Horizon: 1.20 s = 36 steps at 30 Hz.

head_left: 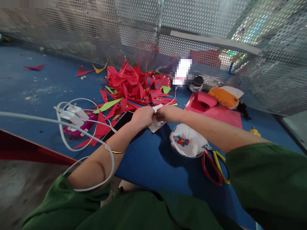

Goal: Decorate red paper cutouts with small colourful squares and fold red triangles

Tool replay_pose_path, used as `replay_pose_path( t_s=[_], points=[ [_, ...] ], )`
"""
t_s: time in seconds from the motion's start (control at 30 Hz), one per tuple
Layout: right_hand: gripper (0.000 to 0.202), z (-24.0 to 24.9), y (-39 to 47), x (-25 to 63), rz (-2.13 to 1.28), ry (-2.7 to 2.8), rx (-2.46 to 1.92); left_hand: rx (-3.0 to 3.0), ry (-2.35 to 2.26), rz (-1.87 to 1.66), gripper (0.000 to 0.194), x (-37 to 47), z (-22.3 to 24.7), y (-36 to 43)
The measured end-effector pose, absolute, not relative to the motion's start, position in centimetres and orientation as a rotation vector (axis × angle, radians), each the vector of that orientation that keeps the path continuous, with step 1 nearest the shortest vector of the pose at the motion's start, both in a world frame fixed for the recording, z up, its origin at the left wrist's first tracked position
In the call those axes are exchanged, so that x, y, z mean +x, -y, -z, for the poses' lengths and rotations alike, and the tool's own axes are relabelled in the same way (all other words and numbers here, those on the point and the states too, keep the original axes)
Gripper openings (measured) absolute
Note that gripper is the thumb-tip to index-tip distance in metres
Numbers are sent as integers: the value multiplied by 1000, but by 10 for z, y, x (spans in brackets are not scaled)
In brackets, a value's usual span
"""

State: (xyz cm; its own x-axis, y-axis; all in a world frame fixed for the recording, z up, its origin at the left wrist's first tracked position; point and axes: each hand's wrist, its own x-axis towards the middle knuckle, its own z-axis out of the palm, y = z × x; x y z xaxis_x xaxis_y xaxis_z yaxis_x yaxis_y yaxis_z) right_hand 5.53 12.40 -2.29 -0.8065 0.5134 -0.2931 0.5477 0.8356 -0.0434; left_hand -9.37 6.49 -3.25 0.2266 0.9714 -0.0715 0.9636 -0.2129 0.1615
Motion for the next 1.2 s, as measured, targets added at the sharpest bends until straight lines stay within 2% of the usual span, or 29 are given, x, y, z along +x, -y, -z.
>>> replay_pose_path(
  t_s=[0.53,0.7,0.9,1.2],
  points=[
    [23,26,-129,55,234,-2726,779,2308,-1851,-113,34,-96,39,-68],
    [21,-2,-125,77,150,-2816,862,2308,-1841,-136,34,-97,38,-68],
    [17,-41,-79,144,76,-2930,983,2312,-1784,-212,29,-90,38,-65],
    [24,-20,-34,177,-75,-2956,839,2358,-1638,-242,21,-81,51,-69]
  ],
)
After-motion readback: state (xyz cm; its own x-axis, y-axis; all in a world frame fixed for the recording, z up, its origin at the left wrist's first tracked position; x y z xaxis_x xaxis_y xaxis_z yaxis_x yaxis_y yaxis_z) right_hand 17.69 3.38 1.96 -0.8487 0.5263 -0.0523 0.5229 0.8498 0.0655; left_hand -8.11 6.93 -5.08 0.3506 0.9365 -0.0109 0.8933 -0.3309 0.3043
